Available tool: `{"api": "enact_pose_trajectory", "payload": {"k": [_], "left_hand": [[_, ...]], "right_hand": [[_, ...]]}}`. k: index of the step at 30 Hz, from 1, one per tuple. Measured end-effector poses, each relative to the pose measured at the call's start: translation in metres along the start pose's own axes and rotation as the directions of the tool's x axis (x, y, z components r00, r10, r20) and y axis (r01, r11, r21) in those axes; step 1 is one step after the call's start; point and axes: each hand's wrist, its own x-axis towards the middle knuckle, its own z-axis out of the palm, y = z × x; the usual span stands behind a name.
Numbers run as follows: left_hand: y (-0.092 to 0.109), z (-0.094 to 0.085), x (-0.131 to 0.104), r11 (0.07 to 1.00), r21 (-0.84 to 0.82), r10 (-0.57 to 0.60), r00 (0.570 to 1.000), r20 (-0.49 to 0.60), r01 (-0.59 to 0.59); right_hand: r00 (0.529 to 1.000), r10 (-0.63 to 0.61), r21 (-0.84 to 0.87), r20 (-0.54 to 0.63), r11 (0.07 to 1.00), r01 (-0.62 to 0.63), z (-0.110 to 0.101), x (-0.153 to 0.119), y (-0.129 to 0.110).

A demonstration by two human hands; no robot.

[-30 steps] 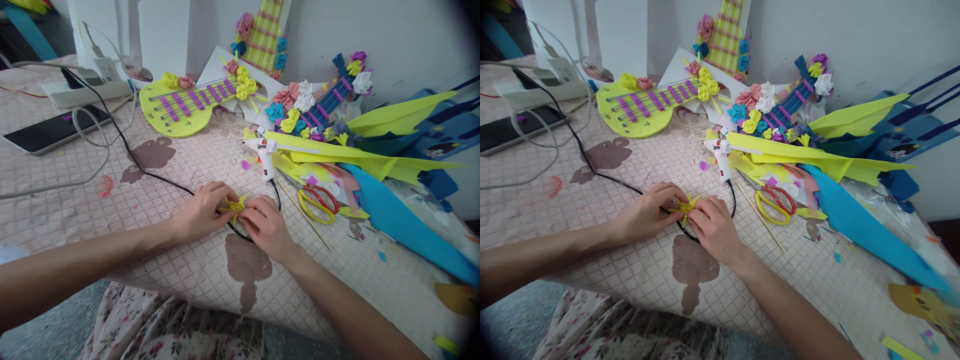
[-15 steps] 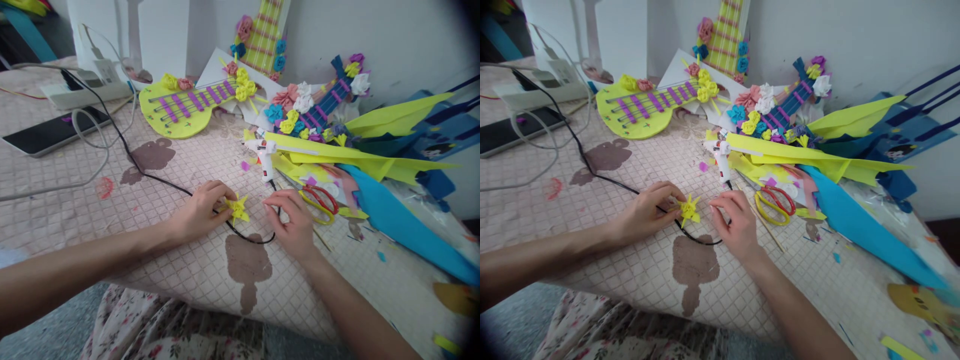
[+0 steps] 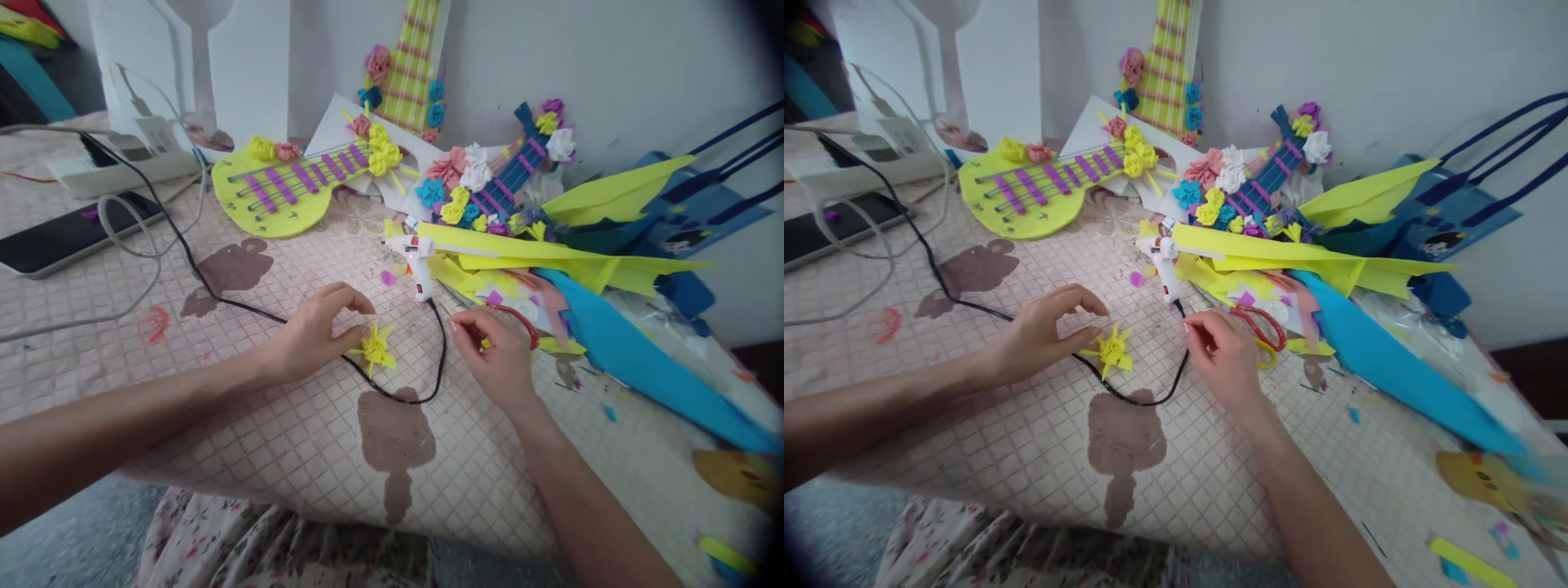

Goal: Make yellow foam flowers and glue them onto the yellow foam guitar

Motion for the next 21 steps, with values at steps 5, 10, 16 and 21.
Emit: {"api": "enact_pose_trajectory", "payload": {"k": [5,10,16,21], "left_hand": [[-0.002,-0.005,0.019,1.0,-0.019,0.005,0.999,0.035,-0.005],[-0.009,-0.007,0.02,0.998,-0.024,-0.063,0.998,-0.007,0.063],[-0.012,-0.01,0.014,0.996,-0.026,-0.085,0.996,-0.013,0.085],[-0.013,-0.013,0.011,0.996,-0.02,-0.092,0.996,0.022,0.092]], "right_hand": [[0.991,0.095,-0.122,0.09,0.989,-0.084,-0.011,0.0,0.022],[0.966,0.174,-0.327,0.19,0.939,-0.105,-0.016,-0.002,0.032],[0.942,0.233,-0.459,0.243,0.883,-0.1,-0.006,-0.006,0.037],[0.942,0.244,-0.492,0.232,0.865,-0.102,0.0,-0.008,0.045]]}}
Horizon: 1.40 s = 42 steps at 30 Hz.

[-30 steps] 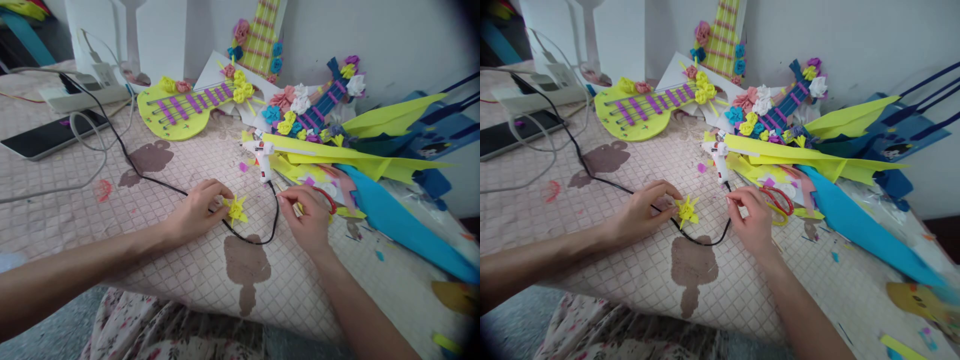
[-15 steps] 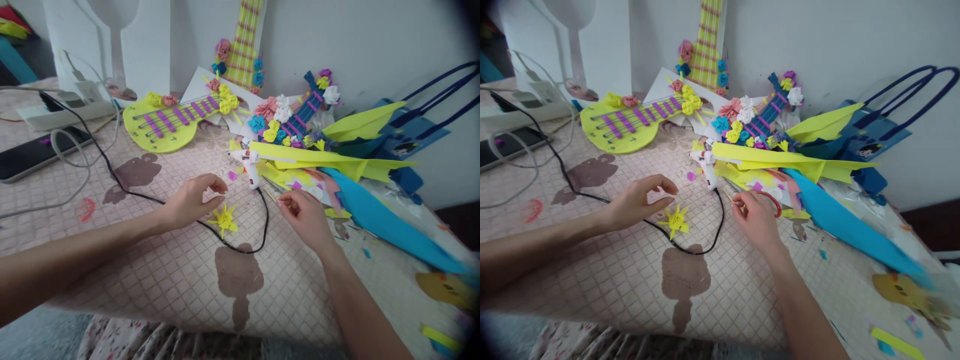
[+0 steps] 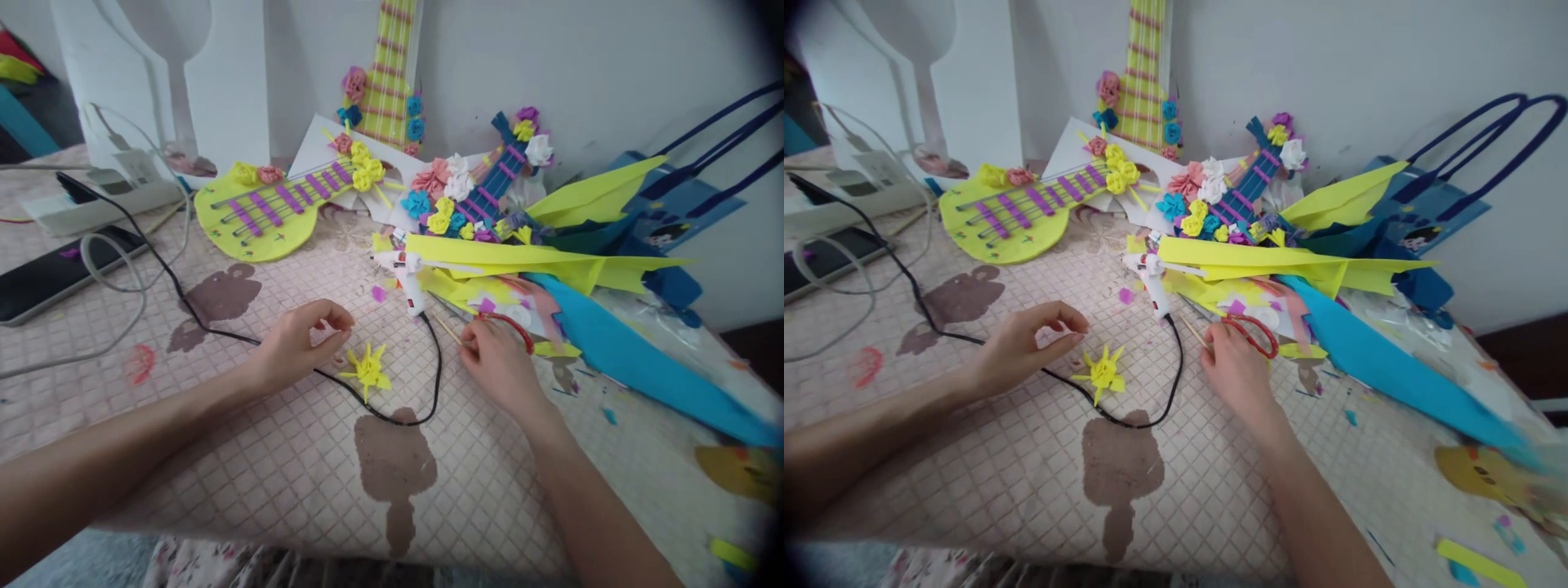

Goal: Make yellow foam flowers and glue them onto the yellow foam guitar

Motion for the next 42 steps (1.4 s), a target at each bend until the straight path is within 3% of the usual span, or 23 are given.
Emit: {"api": "enact_pose_trajectory", "payload": {"k": [5,10,16,23,33,36,39,42], "left_hand": [[-0.001,-0.003,-0.003,1.0,-0.009,-0.008,1.0,0.031,0.008],[0.0,-0.005,-0.004,1.0,-0.021,-0.005,0.998,0.065,0.006],[0.002,-0.006,-0.004,0.999,-0.013,-0.039,0.989,0.145,0.041],[0.004,-0.009,-0.006,1.0,-0.006,0.03,0.957,0.288,-0.03],[0.0,-0.007,-0.006,0.992,-0.034,0.121,0.908,0.401,-0.118],[0.002,-0.008,-0.007,0.993,-0.038,0.117,0.92,0.374,-0.111],[0.002,-0.005,-0.005,0.997,0.005,0.079,0.967,0.241,-0.083],[0.001,0.0,-0.002,0.996,0.027,0.077,0.986,0.146,-0.082]], "right_hand": [[1.0,-0.007,-0.041,-0.026,0.999,0.006,0.001,0.001,-0.002],[1.0,-0.011,-0.002,-0.026,1.0,0.011,-0.015,-0.001,-0.005],[0.996,-0.082,0.313,0.033,0.947,0.067,-0.036,-0.009,-0.022],[0.974,-0.224,0.46,-0.029,0.862,0.212,-0.027,-0.015,-0.052],[0.979,-0.192,0.509,-0.074,0.836,0.203,-0.02,-0.018,-0.063],[0.981,-0.169,0.512,-0.091,0.837,0.192,-0.018,-0.017,-0.063],[0.985,-0.135,0.522,-0.108,0.836,0.172,-0.016,-0.016,-0.063],[0.987,-0.119,0.534,-0.11,0.83,0.16,-0.014,-0.015,-0.063]]}}
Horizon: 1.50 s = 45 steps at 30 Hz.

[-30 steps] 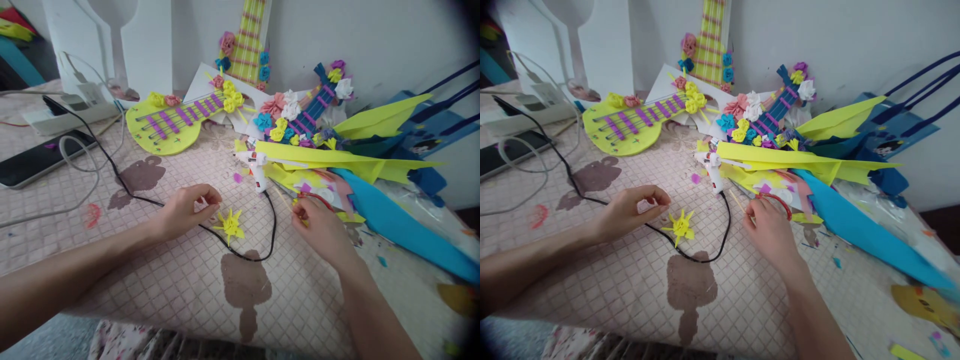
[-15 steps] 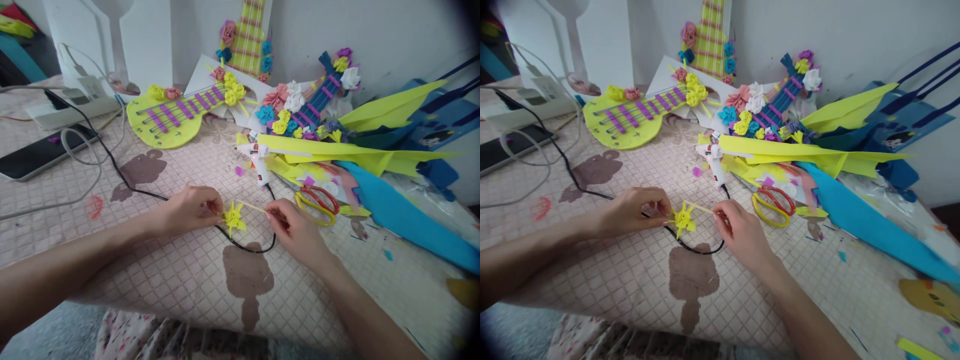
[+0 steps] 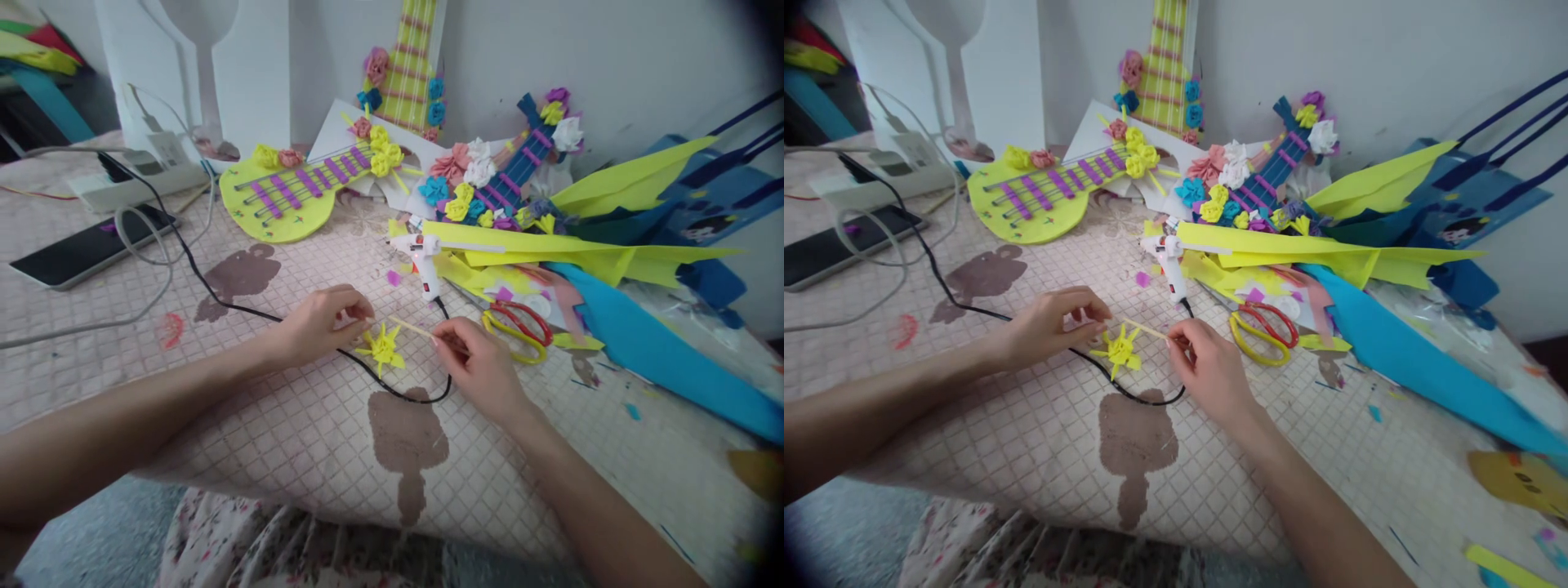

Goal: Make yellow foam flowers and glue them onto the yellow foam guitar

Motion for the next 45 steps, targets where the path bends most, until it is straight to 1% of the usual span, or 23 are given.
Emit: {"api": "enact_pose_trajectory", "payload": {"k": [2,7,12,15,18,20,22,24,26,30,32,34,36,37,38,40,42,44,45], "left_hand": [[-0.001,0.004,0.003,1.0,-0.001,0.023,1.0,0.0,-0.023],[0.0,0.014,0.009,0.996,0.047,0.075,0.995,0.072,-0.079],[0.0,0.015,0.01,0.994,0.037,0.1,0.992,0.083,-0.103],[-0.002,0.009,0.008,0.998,0.016,0.064,0.995,0.076,-0.066],[-0.004,-0.004,0.006,1.0,0.013,0.017,0.997,0.08,-0.018],[-0.005,-0.013,0.005,1.0,0.021,0.02,0.992,0.125,-0.023],[-0.006,-0.019,0.005,0.999,0.027,0.039,0.978,0.206,-0.045],[-0.005,-0.02,0.005,0.997,0.027,0.06,0.964,0.26,-0.069],[-0.005,-0.019,0.005,0.996,0.027,0.08,0.96,0.27,-0.09],[-0.006,-0.013,0.005,0.991,0.045,0.111,0.96,0.256,-0.126],[-0.007,-0.01,0.005,0.988,0.076,0.118,0.969,0.218,-0.137],[-0.007,-0.008,0.006,0.981,0.147,0.115,0.988,0.1,-0.129],[-0.006,-0.008,0.006,0.972,0.215,0.111,0.993,-0.041,-0.099],[-0.005,-0.009,0.005,0.97,0.227,0.106,0.991,-0.086,-0.084],[-0.004,-0.011,0.005,0.972,0.221,0.103,0.989,-0.101,-0.079],[-0.001,-0.014,0.003,0.981,0.176,0.092,0.994,-0.059,-0.081],[0.002,-0.017,0.0,0.986,0.137,0.091,0.995,0.048,-0.096],[0.003,-0.018,-0.002,0.987,0.116,0.095,0.981,0.171,-0.115],[0.003,-0.017,-0.003,0.986,0.11,0.097,0.972,0.213,-0.122]], "right_hand": [[1.0,0.002,0.005,-0.001,1.0,-0.002,0.001,0.0,0.0],[1.0,0.005,0.021,0.022,1.0,-0.005,0.004,0.0,0.0],[0.999,0.026,0.022,0.02,0.999,-0.026,0.004,0.001,-0.001],[0.999,0.037,0.013,-0.004,0.999,-0.037,0.003,0.001,-0.002],[0.999,0.049,0.018,-0.016,0.999,-0.049,0.002,0.001,-0.001],[0.998,0.056,0.02,-0.016,0.998,-0.056,0.002,0.001,0.0],[0.998,0.056,0.016,-0.016,0.998,-0.056,0.003,0.001,0.0],[0.999,0.052,0.01,-0.012,0.999,-0.052,0.004,0.001,0.001],[0.999,0.052,0.006,-0.005,0.999,-0.052,0.004,0.002,0.0],[0.999,0.054,0.004,0.0,0.999,-0.054,0.005,0.003,-0.001],[0.999,0.048,0.003,0.0,0.999,-0.048,0.006,0.003,-0.001],[0.999,0.047,0.005,0.002,0.999,-0.047,0.007,0.003,0.0],[0.999,0.046,0.009,0.006,0.999,-0.046,0.008,0.003,0.001],[0.999,0.046,0.013,0.008,0.999,-0.046,0.008,0.003,0.002],[0.999,0.046,0.015,0.01,0.999,-0.046,0.009,0.003,0.002],[0.999,0.049,0.017,0.013,0.999,-0.05,0.009,0.003,0.003],[0.999,0.054,0.017,0.011,0.998,-0.054,0.01,0.003,0.004],[0.999,0.052,0.017,0.01,0.998,-0.052,0.01,0.004,0.004],[0.999,0.05,0.019,0.01,0.999,-0.051,0.01,0.004,0.004]]}}
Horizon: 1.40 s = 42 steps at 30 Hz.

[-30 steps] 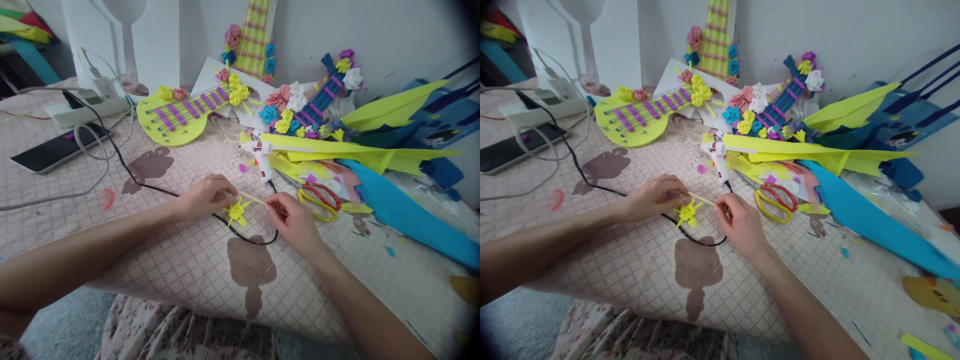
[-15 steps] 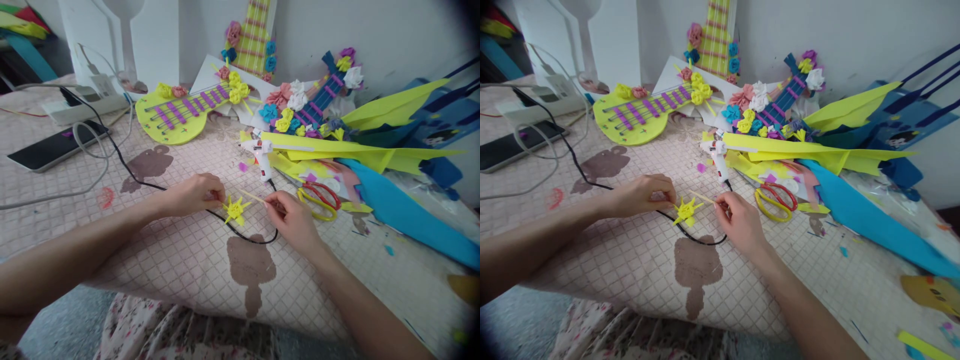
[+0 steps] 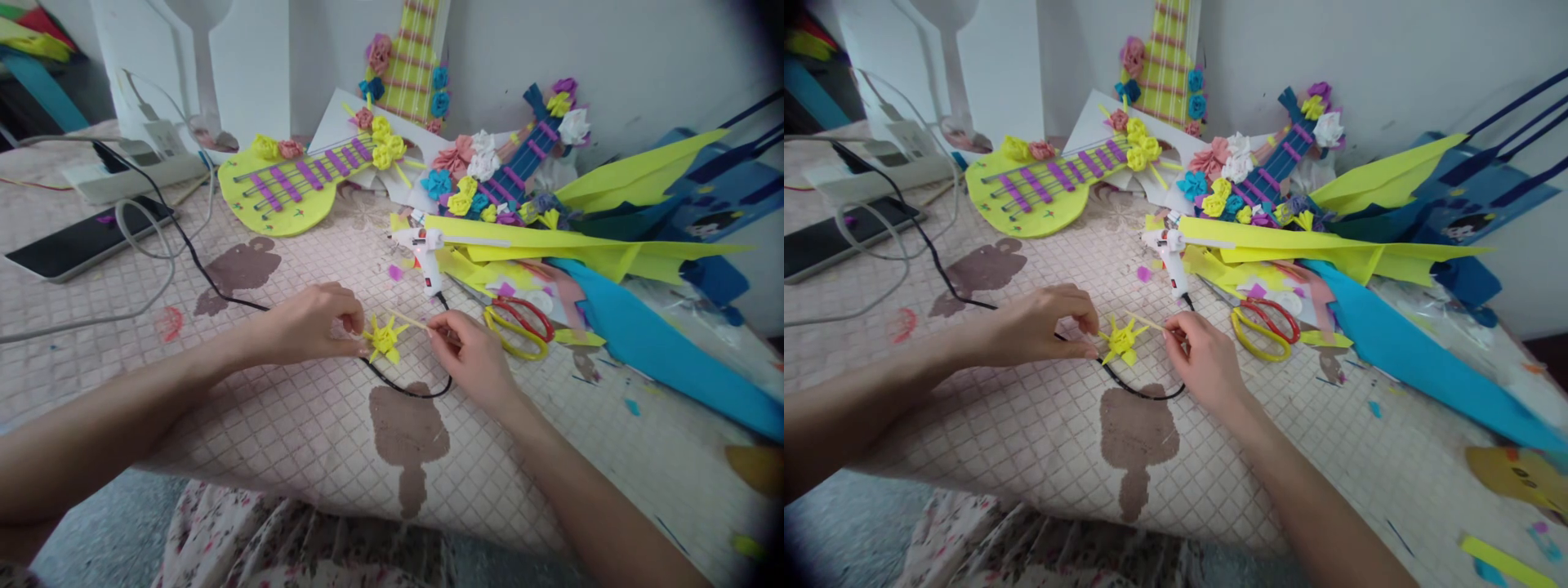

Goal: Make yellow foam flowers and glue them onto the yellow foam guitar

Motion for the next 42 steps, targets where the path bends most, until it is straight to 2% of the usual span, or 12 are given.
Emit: {"api": "enact_pose_trajectory", "payload": {"k": [2,7,13,20,24,28,33,42], "left_hand": [[0.0,0.003,0.0,1.0,0.009,-0.003,1.0,0.017,0.002],[-0.004,0.011,0.004,0.994,0.067,-0.081,0.994,-0.071,0.085],[-0.009,0.014,0.007,0.996,0.036,-0.076,0.995,-0.067,0.079],[-0.005,0.011,0.005,0.997,0.032,-0.059,0.987,-0.15,0.064],[0.0,0.006,0.003,0.998,0.007,-0.059,0.995,-0.078,0.06],[-0.001,0.009,0.001,1.0,0.002,-0.029,1.0,0.009,0.029],[-0.004,0.016,0.001,0.999,0.036,0.024,1.0,-0.017,-0.023],[-0.011,0.014,0.004,0.996,0.077,0.039,0.996,-0.081,-0.032]], "right_hand": [[1.0,-0.001,0.003,0.002,1.0,0.001,0.0,0.001,-0.001],[1.0,0.01,-0.001,0.026,1.0,-0.01,0.001,0.006,-0.005],[0.996,-0.021,-0.005,0.082,1.0,0.021,0.001,0.009,-0.009],[0.99,-0.005,0.002,0.144,1.0,0.005,0.003,0.008,-0.014],[0.988,-0.013,-0.026,0.156,0.999,0.018,0.005,0.009,-0.013],[0.987,-0.026,-0.031,0.161,0.999,0.031,0.008,0.01,-0.01],[0.986,-0.053,-0.006,0.155,0.998,0.055,0.01,0.008,-0.012],[0.974,-0.051,0.047,0.222,0.998,0.042,0.009,0.001,-0.019]]}}
